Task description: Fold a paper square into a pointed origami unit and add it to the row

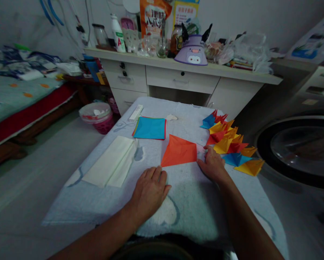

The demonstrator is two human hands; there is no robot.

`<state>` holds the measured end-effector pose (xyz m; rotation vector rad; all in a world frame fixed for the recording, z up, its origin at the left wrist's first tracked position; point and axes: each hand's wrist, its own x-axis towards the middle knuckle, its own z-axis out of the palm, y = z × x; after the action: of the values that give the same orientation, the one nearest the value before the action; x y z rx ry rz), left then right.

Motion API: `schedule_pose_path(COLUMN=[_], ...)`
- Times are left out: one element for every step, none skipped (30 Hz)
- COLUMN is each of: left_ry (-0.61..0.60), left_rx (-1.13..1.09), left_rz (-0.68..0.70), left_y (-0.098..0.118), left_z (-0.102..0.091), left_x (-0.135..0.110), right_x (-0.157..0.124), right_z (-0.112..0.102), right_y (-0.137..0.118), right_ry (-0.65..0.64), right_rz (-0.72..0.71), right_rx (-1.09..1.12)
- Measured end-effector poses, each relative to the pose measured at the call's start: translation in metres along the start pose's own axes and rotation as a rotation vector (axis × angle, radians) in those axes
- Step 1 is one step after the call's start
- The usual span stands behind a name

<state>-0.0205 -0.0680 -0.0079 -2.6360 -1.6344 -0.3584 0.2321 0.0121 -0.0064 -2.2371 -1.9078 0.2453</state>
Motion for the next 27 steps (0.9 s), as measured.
schedule_pose_path(left_ry=[0.001,0.000,-0.003,-0.007,-0.010,-0.014,-0.010,0.004,0.028,0.052,0.073,0.090,0.093,0.093,0.083,0.060,0.041,0.030,0.031,0.033,0.048,0.054,0.060,0.067,0.072,0.079,0.086], left_rx=[-0.006,-0.014,-0.024,-0.039,-0.061,-0.092,-0.133,-0.184,-0.235,-0.285,-0.335,-0.384,-0.436,-0.492,-0.554,-0.617,-0.682,-0.737,-0.781,-0.810,-0.827,-0.835,-0.836,-0.833,-0.826,-0.812,-0.793], left_rz=[0.005,0.013,0.023,0.034,0.046,0.054,0.066,0.081,0.098,0.109,0.118,0.120,0.116,0.113,0.093,0.076,0.065,0.057,0.048,0.052,0.047,0.035,0.021,0.015,0.018,0.013,0.009], left_y=[-0.002,-0.004,-0.006,-0.010,-0.013,-0.017,-0.020,-0.022,-0.024,-0.024,-0.023,-0.021,-0.019,-0.015,-0.011,-0.007,-0.003,0.001,0.005,0.008,0.011,0.013,0.016,0.018,0.019,0.020,0.021], left_z=[-0.001,-0.002,-0.004,-0.005,-0.007,-0.008,-0.010,-0.011,-0.013,-0.014,-0.015,-0.016,-0.017,-0.017,-0.018,-0.018,-0.019,-0.018,-0.018,-0.018,-0.017,-0.017,-0.017,-0.016,-0.016,-0.016,-0.016], left_x=[0.000,-0.001,-0.001,-0.001,0.000,0.000,0.001,0.003,0.004,0.005,0.007,0.010,0.013,0.016,0.021,0.027,0.033,0.040,0.048,0.055,0.062,0.069,0.075,0.081,0.085,0.088,0.091], right_x=[0.001,0.001,0.002,0.002,0.002,0.002,0.001,0.001,0.000,0.000,0.000,0.000,0.000,0.000,0.001,0.001,0.001,0.001,0.001,0.000,-0.001,-0.003,-0.004,-0.006,-0.007,-0.008,-0.009], right_z=[0.001,0.001,0.001,0.001,0.001,0.001,0.000,0.000,0.000,0.001,0.002,0.003,0.004,0.006,0.007,0.007,0.007,0.006,0.004,0.003,0.001,0.000,-0.002,-0.003,-0.004,-0.005,-0.005], right_y=[0.001,0.003,0.004,0.004,0.005,0.004,0.003,0.002,0.000,-0.002,-0.004,-0.006,-0.007,-0.008,-0.008,-0.008,-0.008,-0.008,-0.008,-0.008,-0.009,-0.010,-0.011,-0.012,-0.013,-0.013,-0.014], right_ry=[0.006,0.013,0.024,0.040,0.064,0.095,0.128,0.157,0.172,0.169,0.153,0.128,0.101,0.077,0.059,0.046,0.036,0.035,0.039,0.045,0.055,0.064,0.070,0.073,0.075,0.076,0.072], right_rz=[-0.004,-0.008,-0.015,-0.029,-0.053,-0.088,-0.131,-0.177,-0.220,-0.254,-0.277,-0.292,-0.301,-0.306,-0.310,-0.316,-0.326,-0.338,-0.354,-0.371,-0.384,-0.396,-0.407,-0.421,-0.439,-0.462,-0.488], right_rx=[0.012,0.028,0.050,0.079,0.114,0.152,0.186,0.215,0.237,0.251,0.260,0.268,0.277,0.285,0.298,0.318,0.345,0.381,0.426,0.475,0.522,0.566,0.603,0.636,0.662,0.682,0.695])
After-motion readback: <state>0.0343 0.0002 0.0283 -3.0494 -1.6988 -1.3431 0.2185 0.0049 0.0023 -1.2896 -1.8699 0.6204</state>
